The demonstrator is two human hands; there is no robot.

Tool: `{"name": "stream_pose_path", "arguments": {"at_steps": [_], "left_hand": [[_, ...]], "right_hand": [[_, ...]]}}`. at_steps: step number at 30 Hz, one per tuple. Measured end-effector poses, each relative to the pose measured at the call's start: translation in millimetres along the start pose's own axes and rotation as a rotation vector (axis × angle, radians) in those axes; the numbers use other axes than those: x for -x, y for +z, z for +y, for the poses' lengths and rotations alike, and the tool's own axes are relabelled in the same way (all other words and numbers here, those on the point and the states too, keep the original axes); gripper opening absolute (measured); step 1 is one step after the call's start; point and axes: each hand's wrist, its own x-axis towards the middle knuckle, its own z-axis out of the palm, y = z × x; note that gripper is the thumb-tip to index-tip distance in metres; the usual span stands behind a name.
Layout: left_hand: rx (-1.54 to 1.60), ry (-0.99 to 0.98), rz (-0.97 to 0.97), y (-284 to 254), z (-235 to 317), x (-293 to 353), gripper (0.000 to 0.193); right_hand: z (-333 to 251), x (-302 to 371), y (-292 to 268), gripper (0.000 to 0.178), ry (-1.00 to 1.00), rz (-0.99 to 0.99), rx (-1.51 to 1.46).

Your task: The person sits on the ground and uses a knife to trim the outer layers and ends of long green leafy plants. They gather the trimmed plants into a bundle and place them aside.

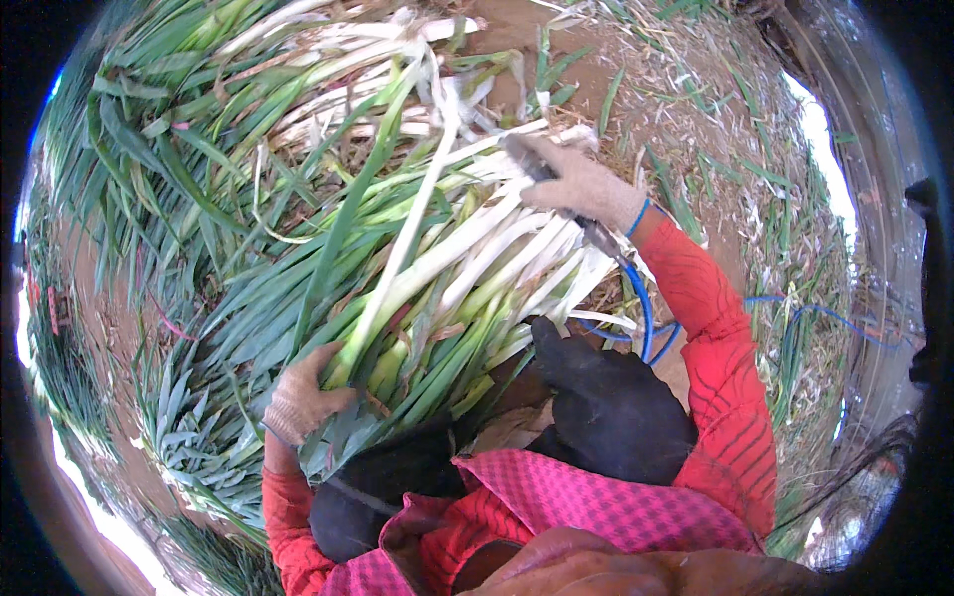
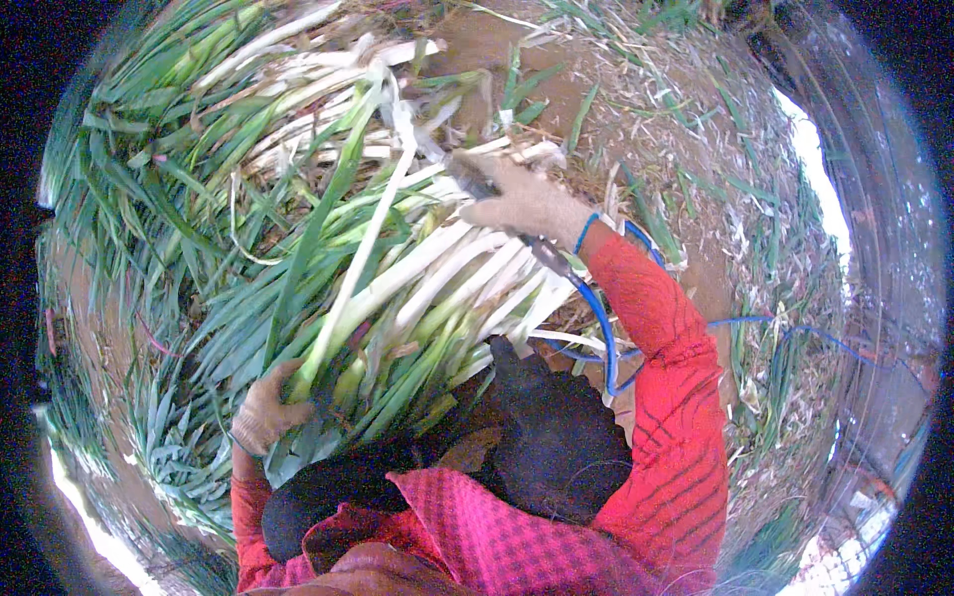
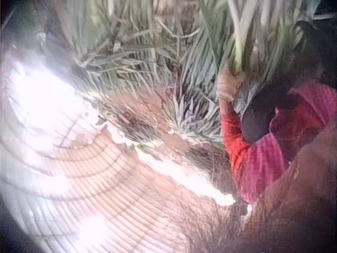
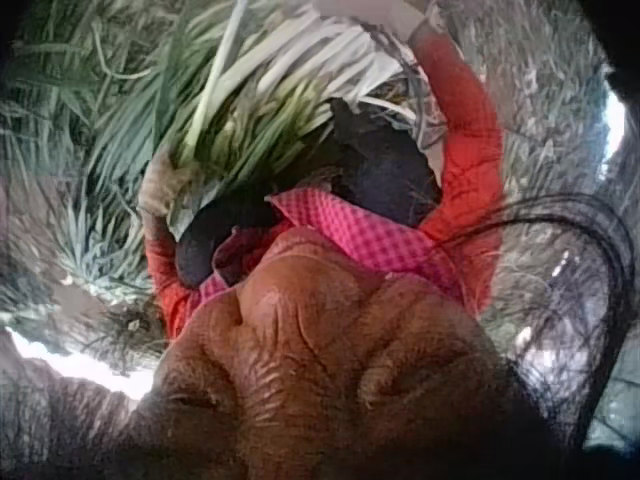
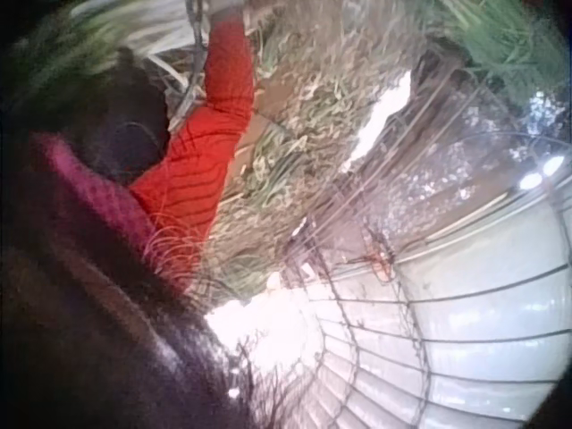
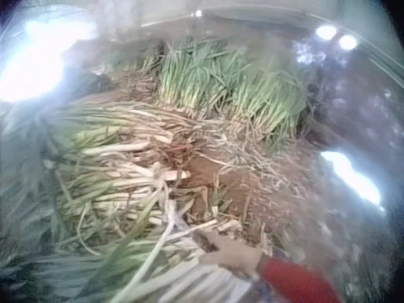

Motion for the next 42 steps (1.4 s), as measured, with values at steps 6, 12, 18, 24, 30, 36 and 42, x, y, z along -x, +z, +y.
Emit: {"name": "stream_pose_path", "arguments": {"at_steps": [6,12,18,24,30,36,42], "left_hand": [[-0.537,-0.097,0.122,-12.8,23.5,-46.0,0.063],[-0.471,0.279,0.354,-29.9,51.0,-150.3,0.061],[0.37,0.51,0.298,19.8,110.1,-235.2,0.057],[0.803,0.27,0.169,45.3,151.8,-250.1,0.036],[0.625,0.371,0.147,43.9,180.8,-225.9,0.032],[-0.093,0.532,0.567,45.4,161.5,-233.8,0.054],[-0.361,-0.078,0.412,-0.5,27.7,-268.6,0.085]], "right_hand": [[20.1,13.0,-0.5,0.092,0.297,0.07,-0.199],[47.8,-17.5,39.3,0.085,0.038,-0.036,-0.115],[35.6,-25.8,48.7,0.089,0.033,0.26,-0.075],[-20.7,-18.0,63.8,0.1,0.054,0.012,0.066],[1.4,-13.7,37.6,0.096,-0.192,0.082,0.177],[100.7,9.5,-9.2,0.083,0.132,0.491,0.245],[196.5,126.1,-44.3,0.094,0.706,0.95,0.161]]}}
